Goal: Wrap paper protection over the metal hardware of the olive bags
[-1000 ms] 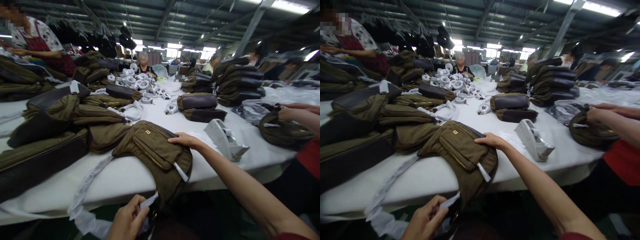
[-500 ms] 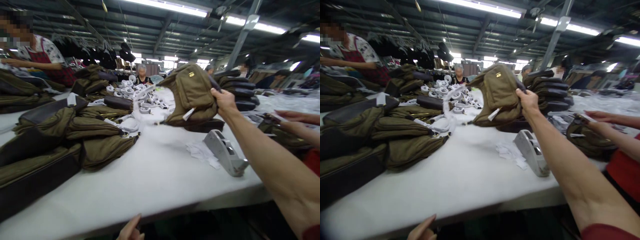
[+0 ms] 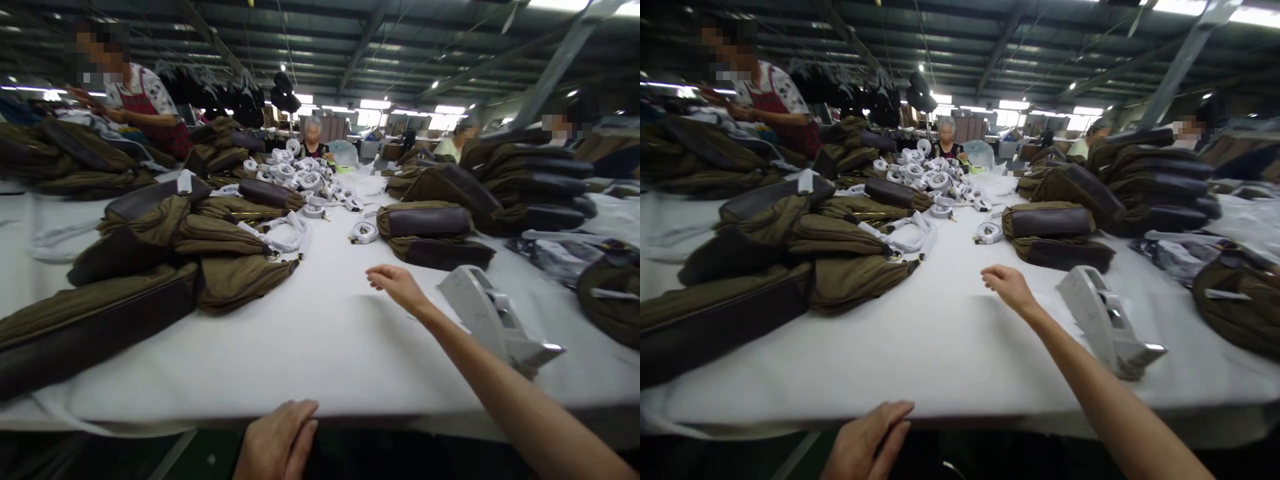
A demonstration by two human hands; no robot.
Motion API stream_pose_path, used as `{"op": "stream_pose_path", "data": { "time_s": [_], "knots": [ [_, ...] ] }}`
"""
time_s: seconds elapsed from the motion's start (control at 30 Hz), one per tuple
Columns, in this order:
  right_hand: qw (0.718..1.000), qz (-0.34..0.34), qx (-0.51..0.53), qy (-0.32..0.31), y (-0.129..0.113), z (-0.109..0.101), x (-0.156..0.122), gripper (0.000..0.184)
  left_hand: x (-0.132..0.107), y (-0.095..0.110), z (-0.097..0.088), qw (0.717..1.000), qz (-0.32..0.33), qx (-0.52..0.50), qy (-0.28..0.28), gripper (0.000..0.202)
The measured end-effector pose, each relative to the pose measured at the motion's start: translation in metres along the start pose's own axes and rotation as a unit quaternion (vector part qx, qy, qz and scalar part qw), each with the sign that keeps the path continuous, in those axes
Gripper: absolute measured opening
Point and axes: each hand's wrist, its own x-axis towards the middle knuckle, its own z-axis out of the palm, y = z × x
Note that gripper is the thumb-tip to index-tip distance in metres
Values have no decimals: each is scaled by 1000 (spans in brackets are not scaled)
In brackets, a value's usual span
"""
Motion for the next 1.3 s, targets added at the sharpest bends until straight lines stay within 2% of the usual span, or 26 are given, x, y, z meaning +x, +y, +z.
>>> {"op": "stream_pose_path", "data": {
  "time_s": [0.07,0.17,0.27,0.37,0.5,0.6,0.73,0.83,0.93,1.03,1.1,1.2,1.27,1.3],
  "knots": [
    [998,-16,-26,-50,10,33,-23,18,13,-9,-9,999,38,32,-3,24],
    [991,-83,-87,-61,21,58,-43,18,46,-26,-29,994,38,103,0,21],
    [967,-172,-183,-40,30,64,-47,20,86,-50,-47,981,32,192,-14,21],
    [953,-199,-227,-34,33,63,-47,20,125,-79,-53,957,34,286,-16,26],
    [946,-197,-257,-21,32,65,-47,19,167,-112,-45,927,22,371,-46,43],
    [941,-197,-273,-14,32,68,-47,17,185,-121,-35,915,-11,394,-85,41],
    [939,-192,-285,-7,34,69,-48,17,195,-122,-25,941,-50,324,-84,17],
    [941,-185,-285,-5,33,68,-49,18,201,-124,-32,955,-76,277,-72,13],
    [943,-179,-280,-7,33,67,-49,19,212,-130,-58,968,-113,222,-27,16],
    [945,-176,-275,-10,34,67,-48,21,225,-131,-97,975,-131,173,40,26],
    [946,-176,-271,-11,34,67,-48,21,232,-124,-121,981,-128,121,86,30],
    [947,-177,-268,-15,35,67,-48,22,239,-101,-144,978,-109,-86,156,26],
    [947,-179,-267,-17,35,66,-48,23,244,-81,-153,951,-92,-230,184,24],
    [947,-180,-266,-19,36,66,-48,24,247,-71,-156,940,-86,-271,189,24]
  ]
}}
